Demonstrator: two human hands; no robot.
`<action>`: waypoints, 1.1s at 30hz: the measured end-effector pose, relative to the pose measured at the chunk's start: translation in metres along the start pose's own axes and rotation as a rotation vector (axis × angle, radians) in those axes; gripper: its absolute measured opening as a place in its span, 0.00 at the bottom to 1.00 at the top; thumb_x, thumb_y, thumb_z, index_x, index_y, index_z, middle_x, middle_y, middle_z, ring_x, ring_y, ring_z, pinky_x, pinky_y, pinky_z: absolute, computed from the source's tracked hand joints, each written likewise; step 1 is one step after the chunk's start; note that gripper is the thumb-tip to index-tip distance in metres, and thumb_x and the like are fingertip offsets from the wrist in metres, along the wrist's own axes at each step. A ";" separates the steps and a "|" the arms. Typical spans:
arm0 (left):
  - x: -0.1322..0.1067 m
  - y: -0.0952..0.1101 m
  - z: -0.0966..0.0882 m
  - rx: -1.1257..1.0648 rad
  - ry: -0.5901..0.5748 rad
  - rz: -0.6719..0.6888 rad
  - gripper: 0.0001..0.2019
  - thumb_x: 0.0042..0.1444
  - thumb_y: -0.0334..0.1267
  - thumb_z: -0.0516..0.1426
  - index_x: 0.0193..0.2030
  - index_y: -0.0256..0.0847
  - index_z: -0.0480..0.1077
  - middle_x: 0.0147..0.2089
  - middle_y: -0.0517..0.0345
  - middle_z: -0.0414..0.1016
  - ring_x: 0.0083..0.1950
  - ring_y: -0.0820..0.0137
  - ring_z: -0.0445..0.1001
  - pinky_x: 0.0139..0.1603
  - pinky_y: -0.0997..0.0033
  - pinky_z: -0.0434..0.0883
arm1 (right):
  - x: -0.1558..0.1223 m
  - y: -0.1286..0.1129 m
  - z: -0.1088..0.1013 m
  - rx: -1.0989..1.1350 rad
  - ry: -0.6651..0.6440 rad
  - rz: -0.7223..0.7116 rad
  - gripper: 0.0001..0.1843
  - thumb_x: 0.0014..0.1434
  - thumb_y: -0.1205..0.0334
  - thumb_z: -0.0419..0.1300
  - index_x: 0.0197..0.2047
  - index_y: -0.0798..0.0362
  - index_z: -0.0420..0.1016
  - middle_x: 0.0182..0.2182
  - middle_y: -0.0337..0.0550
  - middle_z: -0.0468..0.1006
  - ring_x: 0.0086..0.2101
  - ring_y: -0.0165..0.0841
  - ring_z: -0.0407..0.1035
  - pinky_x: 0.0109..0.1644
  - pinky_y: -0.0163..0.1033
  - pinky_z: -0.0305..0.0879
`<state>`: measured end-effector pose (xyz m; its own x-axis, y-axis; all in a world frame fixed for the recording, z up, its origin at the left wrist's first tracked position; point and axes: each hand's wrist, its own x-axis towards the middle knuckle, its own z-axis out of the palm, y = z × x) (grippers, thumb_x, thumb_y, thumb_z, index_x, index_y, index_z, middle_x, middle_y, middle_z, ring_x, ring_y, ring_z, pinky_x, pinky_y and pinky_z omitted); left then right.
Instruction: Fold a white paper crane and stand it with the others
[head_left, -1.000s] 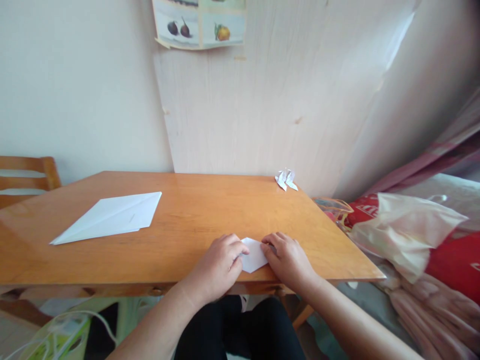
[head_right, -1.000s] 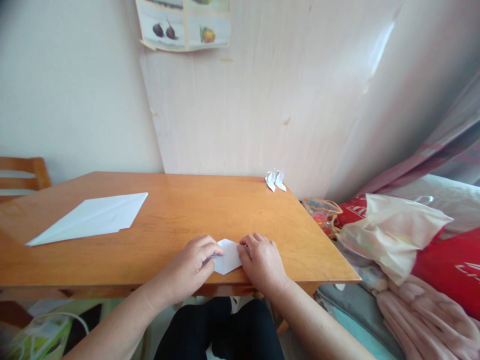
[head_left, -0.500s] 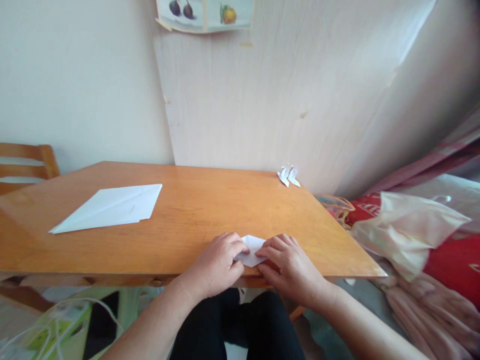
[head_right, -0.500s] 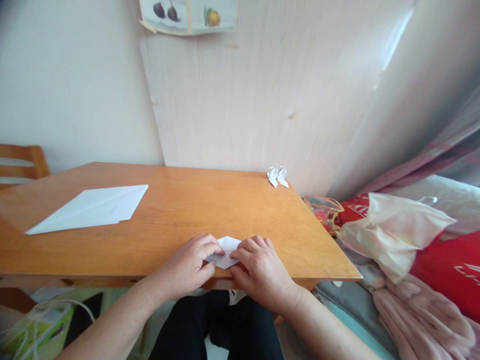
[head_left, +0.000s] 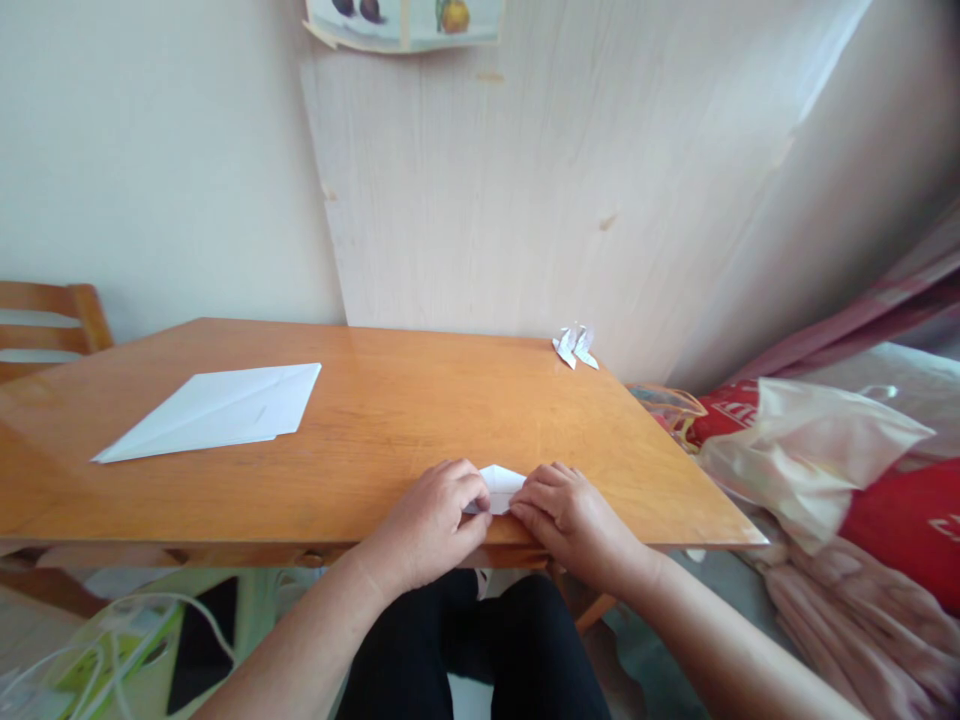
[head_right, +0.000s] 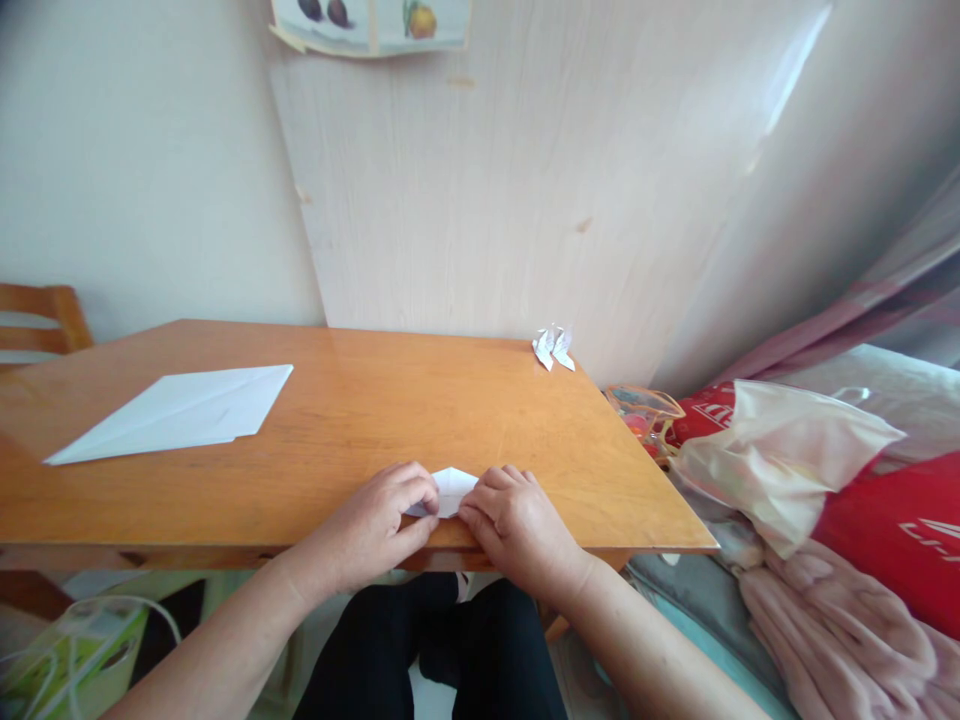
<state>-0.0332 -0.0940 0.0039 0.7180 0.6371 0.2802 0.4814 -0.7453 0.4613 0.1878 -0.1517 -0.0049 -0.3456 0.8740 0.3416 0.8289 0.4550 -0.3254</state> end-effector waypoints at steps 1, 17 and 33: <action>0.000 0.000 0.000 -0.011 -0.003 -0.002 0.04 0.62 0.32 0.55 0.36 0.41 0.70 0.40 0.57 0.70 0.45 0.66 0.70 0.47 0.66 0.68 | 0.001 0.000 0.001 0.022 0.003 0.015 0.11 0.69 0.63 0.57 0.34 0.52 0.75 0.34 0.41 0.74 0.37 0.34 0.66 0.43 0.40 0.58; 0.004 -0.002 0.003 0.001 0.067 -0.059 0.10 0.64 0.32 0.52 0.30 0.40 0.66 0.41 0.55 0.67 0.44 0.67 0.69 0.47 0.66 0.68 | 0.012 0.002 0.009 0.096 0.023 0.222 0.08 0.65 0.65 0.58 0.33 0.52 0.74 0.31 0.41 0.75 0.36 0.33 0.68 0.42 0.38 0.60; 0.007 0.003 0.004 0.021 0.069 -0.126 0.11 0.61 0.30 0.52 0.27 0.42 0.60 0.38 0.57 0.66 0.40 0.67 0.69 0.42 0.65 0.68 | 0.011 0.001 0.013 0.155 0.032 0.254 0.11 0.64 0.61 0.60 0.29 0.51 0.71 0.30 0.38 0.72 0.33 0.32 0.65 0.38 0.38 0.55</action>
<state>-0.0249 -0.0925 0.0034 0.6152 0.7374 0.2788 0.5765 -0.6620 0.4789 0.1793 -0.1398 -0.0125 -0.1201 0.9585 0.2587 0.8089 0.2455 -0.5342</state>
